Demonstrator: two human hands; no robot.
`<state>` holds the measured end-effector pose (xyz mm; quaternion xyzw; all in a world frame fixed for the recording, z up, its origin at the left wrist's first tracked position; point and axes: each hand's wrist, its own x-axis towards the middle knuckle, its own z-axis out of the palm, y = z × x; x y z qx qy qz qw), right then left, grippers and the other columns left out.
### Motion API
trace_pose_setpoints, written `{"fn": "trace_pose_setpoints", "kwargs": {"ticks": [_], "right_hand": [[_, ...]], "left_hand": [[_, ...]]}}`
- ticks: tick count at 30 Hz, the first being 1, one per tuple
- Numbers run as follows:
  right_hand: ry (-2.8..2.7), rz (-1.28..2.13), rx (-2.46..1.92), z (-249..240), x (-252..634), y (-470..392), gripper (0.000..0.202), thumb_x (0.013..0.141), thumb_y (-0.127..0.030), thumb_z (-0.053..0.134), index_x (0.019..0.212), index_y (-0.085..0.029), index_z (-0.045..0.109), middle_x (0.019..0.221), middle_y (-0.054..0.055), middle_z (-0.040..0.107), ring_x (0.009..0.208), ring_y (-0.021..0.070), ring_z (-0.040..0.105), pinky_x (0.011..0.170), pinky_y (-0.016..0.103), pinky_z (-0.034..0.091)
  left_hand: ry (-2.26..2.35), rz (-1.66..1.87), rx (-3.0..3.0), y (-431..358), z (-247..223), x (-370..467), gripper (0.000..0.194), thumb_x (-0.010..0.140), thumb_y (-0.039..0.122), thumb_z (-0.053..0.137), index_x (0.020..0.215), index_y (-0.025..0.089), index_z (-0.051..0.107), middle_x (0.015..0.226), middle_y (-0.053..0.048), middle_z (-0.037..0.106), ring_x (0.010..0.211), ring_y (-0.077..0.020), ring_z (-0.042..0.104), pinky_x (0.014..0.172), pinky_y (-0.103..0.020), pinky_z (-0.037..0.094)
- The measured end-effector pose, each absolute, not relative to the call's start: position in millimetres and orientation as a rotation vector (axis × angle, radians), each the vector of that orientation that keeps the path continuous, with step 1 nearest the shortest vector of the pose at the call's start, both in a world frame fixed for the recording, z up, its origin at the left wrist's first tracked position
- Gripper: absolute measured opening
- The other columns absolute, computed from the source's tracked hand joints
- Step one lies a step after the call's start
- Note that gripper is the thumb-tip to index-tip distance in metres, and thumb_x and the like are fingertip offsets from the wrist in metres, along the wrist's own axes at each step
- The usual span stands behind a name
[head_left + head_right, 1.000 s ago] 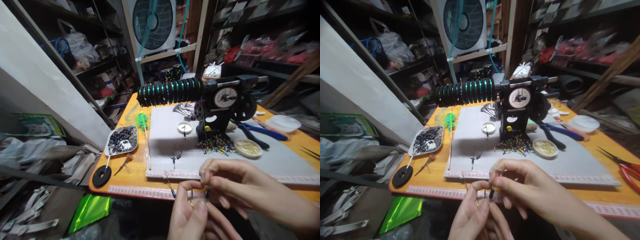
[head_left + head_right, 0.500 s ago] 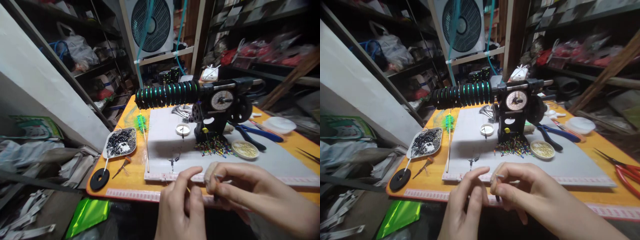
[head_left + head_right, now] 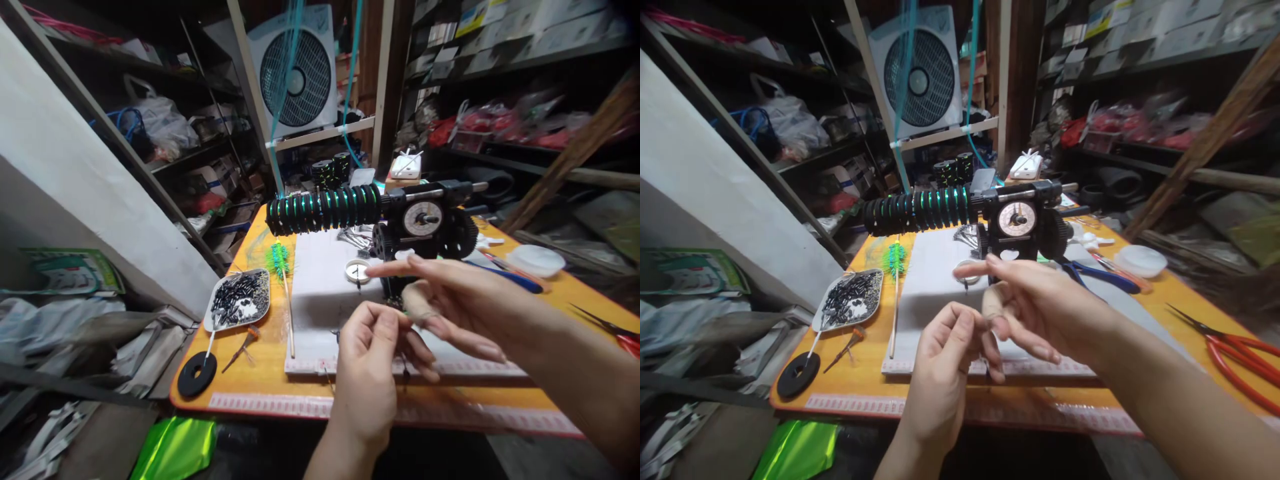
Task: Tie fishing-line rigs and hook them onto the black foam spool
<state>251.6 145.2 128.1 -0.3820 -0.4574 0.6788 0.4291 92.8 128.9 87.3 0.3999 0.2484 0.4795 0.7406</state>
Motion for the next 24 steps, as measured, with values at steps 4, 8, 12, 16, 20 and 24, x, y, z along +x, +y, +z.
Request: {"fn": "trace_pose_setpoints", "kwargs": {"ticks": [4,8,12,16,20,24], "right_hand": [[-0.913,2.006,-0.791,125,234,156,0.040,0.093,-0.051,0.056,0.070,-0.018,0.054,0.051,-0.002,0.058,0.025,0.0037,0.038,0.025,0.011,0.023],[-0.850,1.968,-0.826,123,229,155,0.045,0.097,-0.049,0.049,0.064,-0.019,0.045,0.046,-0.004,0.053,0.022,0.0026,0.031,0.022,0.009,0.018],[-0.832,1.947,-0.849,124,229,154,0.046,0.100,-0.047,0.044,0.065,-0.018,0.045,0.046,-0.003,0.053,0.022,0.0017,0.029,0.022,0.008,0.019],[-0.843,1.941,-0.868,124,229,154,0.046,0.100,-0.048,0.045,0.065,-0.018,0.046,0.046,-0.003,0.053,0.023,0.0018,0.030,0.023,0.007,0.019],[-0.887,1.921,-0.871,122,229,155,0.044,0.098,-0.051,0.050,0.067,-0.019,0.047,0.048,-0.004,0.052,0.024,0.0016,0.029,0.024,0.008,0.018],[-1.012,1.838,-0.912,118,233,150,0.041,0.094,-0.055,0.058,0.077,-0.018,0.060,0.048,-0.004,0.052,0.027,0.0007,0.027,0.027,0.010,0.014]], "left_hand": [[0.476,1.009,0.750,124,82,93,0.029,0.095,0.042,0.057,0.082,0.017,0.053,0.053,0.005,0.058,0.037,-0.0050,0.050,0.038,-0.012,0.038],[0.412,0.971,0.687,120,75,93,0.033,0.093,0.044,0.061,0.079,0.016,0.052,0.050,0.005,0.060,0.033,-0.0064,0.055,0.036,-0.012,0.042],[0.361,0.930,0.597,113,61,97,0.040,0.086,0.054,0.066,0.079,0.016,0.053,0.050,0.003,0.066,0.033,-0.0126,0.062,0.034,-0.016,0.048],[0.368,0.911,0.562,107,50,100,0.046,0.080,0.060,0.070,0.078,0.016,0.054,0.047,0.000,0.067,0.031,-0.0152,0.061,0.031,-0.017,0.047],[0.416,0.891,0.547,106,49,99,0.049,0.078,0.064,0.069,0.078,0.016,0.055,0.042,0.000,0.065,0.025,-0.0141,0.055,0.026,-0.016,0.040],[0.364,0.892,0.522,105,48,99,0.048,0.079,0.063,0.069,0.077,0.017,0.055,0.038,0.002,0.060,0.021,-0.0123,0.049,0.024,-0.016,0.038]]}}
